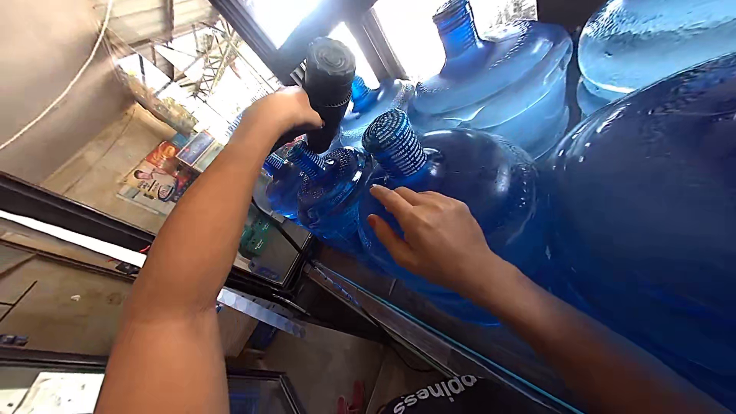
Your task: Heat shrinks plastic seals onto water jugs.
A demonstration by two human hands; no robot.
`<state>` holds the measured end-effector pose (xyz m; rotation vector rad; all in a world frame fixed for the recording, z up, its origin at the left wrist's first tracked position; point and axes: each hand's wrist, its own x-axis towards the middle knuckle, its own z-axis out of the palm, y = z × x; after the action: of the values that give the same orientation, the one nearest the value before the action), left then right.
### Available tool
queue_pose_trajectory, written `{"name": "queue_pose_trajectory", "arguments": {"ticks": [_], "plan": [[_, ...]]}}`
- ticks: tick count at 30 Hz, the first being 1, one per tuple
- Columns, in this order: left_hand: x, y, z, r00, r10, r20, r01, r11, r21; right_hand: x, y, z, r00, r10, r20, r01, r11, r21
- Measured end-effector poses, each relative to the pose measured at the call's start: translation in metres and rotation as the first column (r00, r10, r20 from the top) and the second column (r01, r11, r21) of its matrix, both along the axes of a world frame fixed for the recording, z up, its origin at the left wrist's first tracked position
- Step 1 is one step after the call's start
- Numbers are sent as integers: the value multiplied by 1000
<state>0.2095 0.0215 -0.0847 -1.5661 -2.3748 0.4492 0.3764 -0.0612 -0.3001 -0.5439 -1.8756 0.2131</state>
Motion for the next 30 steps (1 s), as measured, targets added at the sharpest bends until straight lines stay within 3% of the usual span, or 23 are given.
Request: {"name": "queue_pose_trajectory", "arguments": {"ticks": [7,12,15,18,20,25,28,30], "plan": [[-29,-112,23,958,-261,117,242,958,154,3,-1,2,999,24,30,-24,1000,-17],[-96,-173,31,876,-401,270,289,882,374,3,-3,1,996,-43,72,42,999,17],[-169,-191,42,751,-504,426,275,825,493,0,-5,1,985,-130,116,123,990,71],[-261,-187,45,625,-670,401,353,701,620,-7,-9,18,948,-196,249,180,980,88],[-288,-176,39,601,-739,306,387,603,697,-19,-8,39,916,-188,353,174,982,73],[-329,-105,5,433,-858,277,211,396,894,-87,16,133,832,-296,469,296,952,75],[-336,-56,-12,327,-906,270,96,316,944,-143,75,189,838,-345,423,387,922,-15],[-330,-36,-21,302,-916,263,67,296,953,-174,135,205,874,-339,347,415,893,-173]]}}
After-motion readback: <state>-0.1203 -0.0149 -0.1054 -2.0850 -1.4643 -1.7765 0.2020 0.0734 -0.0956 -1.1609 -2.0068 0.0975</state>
